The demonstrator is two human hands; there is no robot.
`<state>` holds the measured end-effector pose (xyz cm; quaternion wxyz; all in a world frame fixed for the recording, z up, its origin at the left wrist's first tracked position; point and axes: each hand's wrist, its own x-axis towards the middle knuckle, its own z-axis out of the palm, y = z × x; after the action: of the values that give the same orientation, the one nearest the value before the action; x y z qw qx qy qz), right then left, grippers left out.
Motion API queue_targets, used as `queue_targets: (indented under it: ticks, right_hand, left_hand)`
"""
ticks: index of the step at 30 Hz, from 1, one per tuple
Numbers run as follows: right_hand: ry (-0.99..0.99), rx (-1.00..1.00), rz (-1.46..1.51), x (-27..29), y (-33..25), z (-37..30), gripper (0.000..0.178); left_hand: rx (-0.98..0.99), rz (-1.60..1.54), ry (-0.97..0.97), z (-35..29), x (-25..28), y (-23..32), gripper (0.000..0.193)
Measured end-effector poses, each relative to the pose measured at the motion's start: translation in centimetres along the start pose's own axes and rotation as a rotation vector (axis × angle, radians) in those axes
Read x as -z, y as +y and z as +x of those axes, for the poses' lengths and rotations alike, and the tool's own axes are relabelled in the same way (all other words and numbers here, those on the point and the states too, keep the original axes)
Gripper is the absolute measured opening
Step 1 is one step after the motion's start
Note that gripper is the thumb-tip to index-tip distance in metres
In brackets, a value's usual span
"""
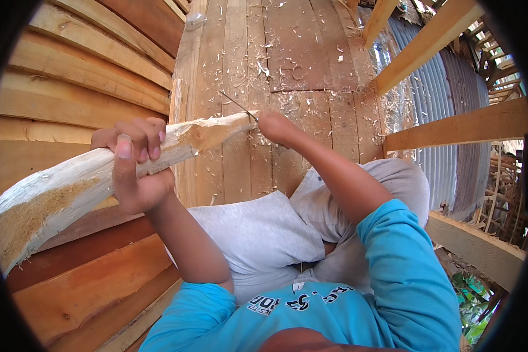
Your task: The person is carving a long piece of wood using a knife. They are seated on the floor and methodically shave off thin layers of wood, creating shavings that fall onto the floor.
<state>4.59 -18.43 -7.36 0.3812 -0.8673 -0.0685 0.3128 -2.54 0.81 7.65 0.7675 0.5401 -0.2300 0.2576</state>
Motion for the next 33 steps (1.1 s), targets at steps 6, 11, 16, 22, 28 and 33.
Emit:
queue_targets:
  ticks: [6,11,16,22,28,33]
  right_hand:
    - [-0.07,-0.084,0.209,0.0,-4.8,-2.7,0.053]
    - [0.092,-0.016,0.166,-1.9,-2.2,-0.4,0.058]
    - [0.208,0.001,0.085,-2.8,-2.7,-1.0,0.055]
    - [0.127,0.095,-0.069,-1.5,-5.0,-4.1,0.05]
    - [0.146,-0.055,0.086,-1.1,-3.2,-2.2,0.042]
    - [0.164,0.037,-0.067,-0.8,-5.8,-4.9,0.043]
  left_hand:
    - [0.018,0.013,-0.07,-0.9,0.9,0.5,0.014]
    - [0.03,0.032,0.079,0.1,2.3,0.0,0.016]
    - [0.034,0.022,0.191,0.1,3.1,0.4,0.018]
    - [0.028,-0.013,0.15,0.0,2.7,0.6,0.017]
    - [0.017,-0.049,0.182,0.2,-0.4,-0.1,0.015]
    - [0.035,-0.079,0.023,-0.2,1.8,0.3,0.015]
